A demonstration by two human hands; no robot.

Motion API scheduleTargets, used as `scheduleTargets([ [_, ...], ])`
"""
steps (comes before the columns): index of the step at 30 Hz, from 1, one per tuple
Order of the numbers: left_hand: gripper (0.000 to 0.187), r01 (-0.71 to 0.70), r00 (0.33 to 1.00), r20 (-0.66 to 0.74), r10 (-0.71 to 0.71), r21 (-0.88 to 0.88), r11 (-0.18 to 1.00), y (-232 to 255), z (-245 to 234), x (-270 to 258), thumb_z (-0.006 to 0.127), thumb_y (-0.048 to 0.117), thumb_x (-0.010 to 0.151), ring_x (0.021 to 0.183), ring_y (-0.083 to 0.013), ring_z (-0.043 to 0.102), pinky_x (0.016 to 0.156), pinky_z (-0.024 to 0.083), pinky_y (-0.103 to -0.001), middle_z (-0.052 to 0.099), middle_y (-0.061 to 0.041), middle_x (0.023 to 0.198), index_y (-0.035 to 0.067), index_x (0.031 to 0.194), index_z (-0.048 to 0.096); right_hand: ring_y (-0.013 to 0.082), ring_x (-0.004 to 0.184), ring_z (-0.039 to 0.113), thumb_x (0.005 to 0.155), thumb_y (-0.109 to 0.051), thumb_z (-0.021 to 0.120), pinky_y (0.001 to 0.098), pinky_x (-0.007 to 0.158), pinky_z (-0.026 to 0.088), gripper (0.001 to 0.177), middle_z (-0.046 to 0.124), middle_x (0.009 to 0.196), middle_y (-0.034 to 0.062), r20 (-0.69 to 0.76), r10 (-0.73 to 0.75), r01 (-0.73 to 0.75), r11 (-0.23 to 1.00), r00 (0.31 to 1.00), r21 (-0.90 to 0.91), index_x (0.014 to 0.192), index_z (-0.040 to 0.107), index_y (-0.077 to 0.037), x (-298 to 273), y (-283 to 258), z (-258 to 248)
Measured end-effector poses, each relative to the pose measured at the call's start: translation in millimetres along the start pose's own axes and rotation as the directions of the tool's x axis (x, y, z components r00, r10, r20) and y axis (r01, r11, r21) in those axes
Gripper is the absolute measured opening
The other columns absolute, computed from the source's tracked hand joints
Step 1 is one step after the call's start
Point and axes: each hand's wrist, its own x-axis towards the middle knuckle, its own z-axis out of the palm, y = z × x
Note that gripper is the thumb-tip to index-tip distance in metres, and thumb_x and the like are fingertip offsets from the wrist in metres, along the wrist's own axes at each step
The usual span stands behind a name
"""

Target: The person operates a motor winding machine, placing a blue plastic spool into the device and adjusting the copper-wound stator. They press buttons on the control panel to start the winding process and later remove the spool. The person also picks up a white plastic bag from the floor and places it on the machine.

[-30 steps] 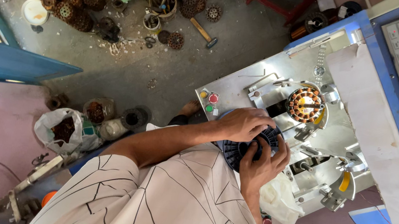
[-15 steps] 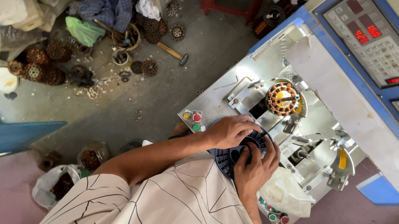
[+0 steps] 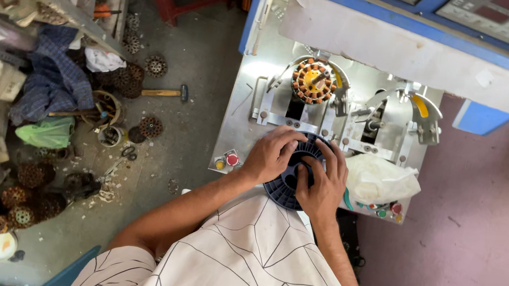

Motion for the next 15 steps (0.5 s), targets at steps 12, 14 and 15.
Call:
scheduleTargets([
  [12, 0.017, 0.002, 0.992, 0.125, 0.006, -0.063, 0.998, -1.9, -11.7, 11.4, 0.054, 0.014, 0.105, 0.103, -0.0354, 0.066, 0.087, 0.054, -0.044, 0.066, -0.013, 0.110, 0.011, 0.119, 0.063, 0.0365, 0.139, 0.051, 0.082, -0.011, 0.075, 0.0494, 0.110, 0.042, 0.019, 0.063, 0.138, 0.0102, -0.021, 0.078, -0.078, 0.997, 0.997, -0.002, 0.100, 0.074, -0.008, 6.7, -11.6, -1.8],
  [14, 0.025, 0.000, 0.989, 0.147, 0.011, -0.079, 0.997, -4.0, -15.2, 10.9, 0.053, 0.014, 0.105, 0.105, -0.0369, 0.065, 0.088, 0.053, -0.045, 0.065, -0.015, 0.115, 0.012, 0.129, 0.060, 0.0366, 0.138, 0.051, 0.081, -0.010, 0.075, 0.0494, 0.110, 0.042, 0.019, 0.063, 0.138, 0.0104, -0.022, 0.081, -0.081, 0.997, 0.997, -0.008, 0.099, 0.074, -0.008, 6.7, -13.9, -1.5],
  [15, 0.029, -0.005, 0.987, 0.159, 0.019, -0.086, 0.996, -5.3, -17.3, 12.8, 0.053, 0.015, 0.105, 0.107, -0.0376, 0.065, 0.089, 0.053, -0.045, 0.065, -0.016, 0.117, 0.013, 0.133, 0.059, 0.0367, 0.138, 0.051, 0.080, -0.010, 0.075, 0.0494, 0.110, 0.042, 0.019, 0.063, 0.138, 0.0104, -0.024, 0.082, -0.082, 0.997, 0.996, -0.014, 0.099, 0.074, -0.008, 8.1, -14.9, -0.9],
])
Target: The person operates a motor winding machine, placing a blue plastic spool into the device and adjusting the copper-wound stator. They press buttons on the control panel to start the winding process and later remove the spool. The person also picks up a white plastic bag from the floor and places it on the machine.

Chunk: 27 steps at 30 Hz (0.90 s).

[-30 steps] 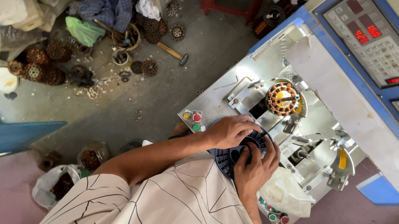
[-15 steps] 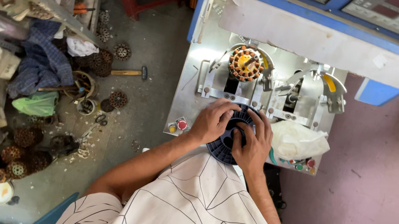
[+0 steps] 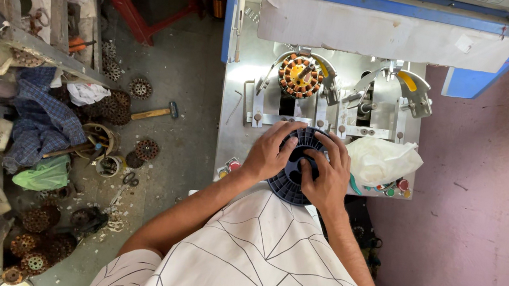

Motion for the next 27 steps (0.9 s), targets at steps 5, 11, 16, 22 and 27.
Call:
scheduleTargets([
  [5, 0.036, 0.017, 1.000, 0.021, -0.017, -0.031, 0.999, -0.5, -4.4, 4.3, 0.057, 0.018, 0.102, 0.113, -0.0389, 0.065, 0.095, 0.052, -0.046, 0.066, -0.017, 0.123, 0.011, 0.138, 0.055, 0.0373, 0.138, 0.050, 0.079, -0.010, 0.075, 0.0499, 0.110, 0.041, 0.021, 0.062, 0.137, 0.0107, 0.007, 0.005, -0.004, 1.000, 1.000, -0.008, 0.099, 0.074, -0.008, 4.4, -3.5, -1.1],
  [11, 0.036, 0.081, 0.995, 0.067, -0.075, -0.083, 0.993, -1.4, -3.0, 5.2, 0.058, 0.021, 0.103, 0.110, -0.0389, 0.068, 0.094, 0.053, -0.044, 0.069, -0.019, 0.120, 0.009, 0.136, 0.055, 0.0371, 0.139, 0.047, 0.078, -0.009, 0.073, 0.0505, 0.109, 0.040, 0.020, 0.061, 0.138, 0.0101, 0.030, 0.036, -0.035, 0.999, 0.999, -0.031, 0.098, 0.075, -0.009, 2.4, -2.2, -1.6],
  [16, 0.037, 0.142, 0.986, 0.103, -0.132, -0.100, 0.985, -2.4, -4.0, 5.6, 0.059, 0.023, 0.102, 0.108, -0.0374, 0.071, 0.093, 0.054, -0.042, 0.071, -0.019, 0.118, 0.008, 0.135, 0.056, 0.0365, 0.140, 0.047, 0.078, -0.009, 0.073, 0.0505, 0.109, 0.040, 0.019, 0.060, 0.139, 0.0095, 0.019, 0.046, -0.046, 0.999, 0.999, -0.016, 0.097, 0.074, -0.009, 0.7, -2.8, -0.6],
  [22, 0.036, 0.082, 0.995, 0.070, -0.076, -0.092, 0.992, -5.7, -0.8, 6.9, 0.060, 0.021, 0.101, 0.114, -0.0379, 0.070, 0.096, 0.053, -0.042, 0.070, -0.021, 0.123, 0.007, 0.134, 0.057, 0.0366, 0.140, 0.047, 0.078, -0.009, 0.073, 0.0516, 0.110, 0.039, 0.018, 0.060, 0.139, 0.0093, 0.014, 0.057, -0.057, 0.998, 0.998, -0.011, 0.095, 0.074, -0.010, 1.7, -3.1, -2.9],
  [27, 0.036, 0.120, 0.990, 0.090, -0.112, -0.087, 0.989, -6.1, -0.5, 8.7, 0.061, 0.021, 0.102, 0.111, -0.0374, 0.072, 0.093, 0.055, -0.042, 0.071, -0.021, 0.118, 0.007, 0.135, 0.057, 0.0366, 0.139, 0.048, 0.077, -0.010, 0.074, 0.0518, 0.111, 0.040, 0.018, 0.060, 0.138, 0.0089, -0.001, 0.061, -0.061, 0.998, 0.998, -0.003, 0.095, 0.073, -0.010, 4.3, -4.6, -4.1],
])
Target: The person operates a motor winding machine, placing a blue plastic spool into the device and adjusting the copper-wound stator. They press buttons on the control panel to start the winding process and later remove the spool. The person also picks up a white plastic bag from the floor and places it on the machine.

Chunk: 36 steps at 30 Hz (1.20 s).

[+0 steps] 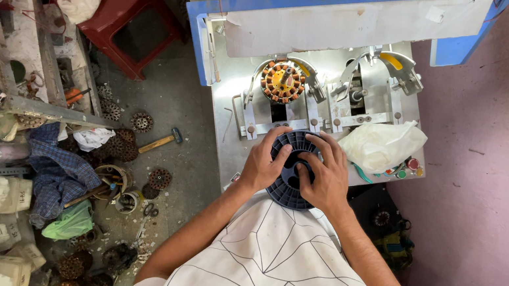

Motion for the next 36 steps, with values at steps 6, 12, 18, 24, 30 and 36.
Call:
scheduleTargets([
  [6, 0.036, 0.028, 1.000, -0.002, -0.028, -0.007, 1.000, 1.8, 1.1, 3.8, 0.060, 0.021, 0.100, 0.106, -0.0353, 0.075, 0.090, 0.057, -0.040, 0.073, -0.020, 0.112, 0.008, 0.134, 0.058, 0.0367, 0.139, 0.048, 0.077, -0.010, 0.075, 0.0514, 0.110, 0.040, 0.017, 0.061, 0.137, 0.0083, -0.003, 0.012, -0.012, 1.000, 1.000, 0.003, 0.094, 0.073, -0.010, 2.7, 1.9, -1.0],
  [12, 0.035, -0.001, 1.000, -0.008, 0.002, 0.017, 1.000, 0.1, 2.7, 3.2, 0.061, 0.020, 0.101, 0.112, -0.0357, 0.073, 0.094, 0.056, -0.041, 0.073, -0.020, 0.116, 0.008, 0.134, 0.058, 0.0370, 0.138, 0.048, 0.077, -0.010, 0.075, 0.0513, 0.111, 0.041, 0.018, 0.060, 0.137, 0.0086, 0.004, 0.011, -0.011, 1.000, 1.000, 0.017, 0.095, 0.073, -0.010, 2.1, 3.4, -2.1],
  [18, 0.036, 0.004, 1.000, -0.005, -0.004, 0.013, 1.000, -0.2, 4.7, 2.8, 0.060, 0.020, 0.101, 0.116, -0.0339, 0.072, 0.099, 0.055, -0.040, 0.073, -0.019, 0.120, 0.007, 0.134, 0.058, 0.0380, 0.138, 0.048, 0.077, -0.010, 0.075, 0.0523, 0.111, 0.041, 0.018, 0.060, 0.137, 0.0095, 0.006, 0.009, -0.009, 1.000, 1.000, 0.026, 0.095, 0.073, -0.009, 1.0, 5.5, -2.6],
  [24, 0.036, 0.027, 1.000, -0.013, -0.027, 0.005, 1.000, 2.7, 5.1, 2.7, 0.061, 0.021, 0.101, 0.117, -0.0332, 0.072, 0.098, 0.055, -0.040, 0.072, -0.018, 0.123, 0.007, 0.135, 0.059, 0.0384, 0.138, 0.048, 0.076, -0.010, 0.075, 0.0526, 0.110, 0.041, 0.018, 0.060, 0.137, 0.0092, 0.002, 0.008, -0.008, 1.000, 1.000, 0.024, 0.093, 0.073, -0.009, 0.8, 8.3, -1.3],
  [30, 0.035, 0.083, 0.996, -0.016, -0.084, -0.028, 0.996, 2.3, 7.8, 6.3, 0.063, 0.020, 0.099, 0.107, -0.0274, 0.076, 0.092, 0.057, -0.036, 0.075, -0.017, 0.114, 0.007, 0.132, 0.061, 0.0380, 0.139, 0.047, 0.076, -0.011, 0.076, 0.0530, 0.111, 0.040, 0.018, 0.060, 0.139, 0.0092, -0.008, 0.007, -0.007, 0.999, 1.000, 0.037, 0.093, 0.072, -0.008, -0.9, 13.9, 0.2],
  [36, 0.036, 0.102, 0.994, -0.038, -0.101, 0.012, 0.995, 3.9, 11.2, 10.8, 0.066, 0.022, 0.099, 0.103, -0.0252, 0.076, 0.089, 0.057, -0.035, 0.076, -0.017, 0.111, 0.006, 0.131, 0.062, 0.0389, 0.140, 0.047, 0.078, -0.011, 0.077, 0.0527, 0.110, 0.040, 0.017, 0.061, 0.139, 0.0093, -0.015, 0.007, -0.006, 0.998, 1.000, 0.060, 0.094, 0.072, -0.008, 0.3, 20.4, -0.6],
])
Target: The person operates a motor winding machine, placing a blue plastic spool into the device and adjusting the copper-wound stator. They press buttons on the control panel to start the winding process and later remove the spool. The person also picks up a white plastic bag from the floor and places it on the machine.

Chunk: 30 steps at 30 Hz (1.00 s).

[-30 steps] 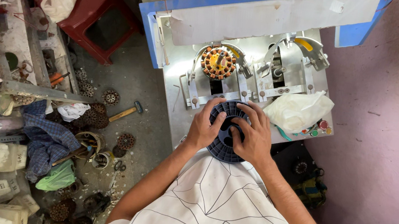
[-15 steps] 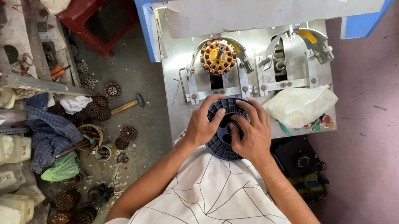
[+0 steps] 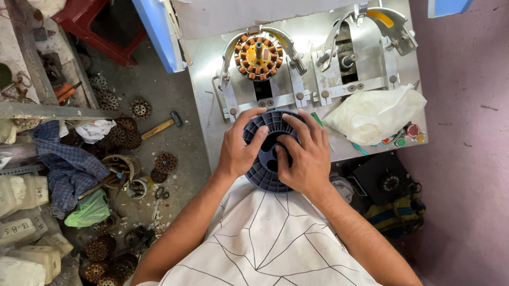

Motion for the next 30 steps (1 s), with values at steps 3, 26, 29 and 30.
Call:
scheduleTargets([
  [3, 0.035, 0.024, 1.000, -0.007, -0.024, 0.022, 0.999, 3.0, 3.4, -0.2, 0.065, 0.022, 0.099, 0.102, -0.0249, 0.076, 0.088, 0.058, -0.035, 0.076, -0.016, 0.109, 0.006, 0.131, 0.062, 0.0390, 0.140, 0.047, 0.078, -0.011, 0.077, 0.0537, 0.112, 0.040, 0.017, 0.061, 0.139, 0.0091, -0.004, 0.000, 0.000, 1.000, 1.000, 0.020, 0.094, 0.072, -0.008, 0.0, 4.4, -2.5],
  [26, 0.034, 0.273, 0.936, -0.268, -0.227, 0.147, 0.951, 20.3, 34.9, -2.7, 0.072, 0.031, 0.090, 0.083, -0.0195, 0.074, 0.076, 0.056, -0.033, 0.076, -0.011, 0.094, 0.004, 0.111, 0.071, 0.0432, 0.143, 0.042, 0.084, -0.018, 0.077, 0.0551, 0.110, 0.037, 0.024, 0.058, 0.143, 0.0114, 0.131, -0.168, 0.137, 0.967, 0.977, 0.215, 0.106, 0.073, -0.012, 10.1, 48.2, -24.5],
  [29, 0.036, 0.263, 0.923, -0.326, -0.206, 0.143, 0.954, 16.5, 37.8, -6.8, 0.074, 0.032, 0.089, 0.088, -0.0207, 0.074, 0.080, 0.057, -0.034, 0.077, -0.011, 0.097, 0.004, 0.112, 0.072, 0.0438, 0.145, 0.040, 0.085, -0.019, 0.078, 0.0560, 0.111, 0.036, 0.027, 0.057, 0.143, 0.0118, 0.142, -0.198, 0.164, 0.961, 0.970, 0.224, 0.111, 0.072, -0.013, 8.2, 50.7, -23.1],
  [30, 0.037, 0.248, 0.920, -0.345, -0.185, 0.148, 0.957, 15.1, 39.0, -8.9, 0.075, 0.032, 0.089, 0.090, -0.0211, 0.074, 0.081, 0.057, -0.035, 0.077, -0.012, 0.099, 0.004, 0.113, 0.072, 0.0443, 0.145, 0.040, 0.085, -0.020, 0.078, 0.0567, 0.110, 0.035, 0.028, 0.057, 0.143, 0.0121, 0.149, -0.207, 0.170, 0.959, 0.967, 0.227, 0.111, 0.072, -0.013, 6.3, 50.8, -23.9],
])
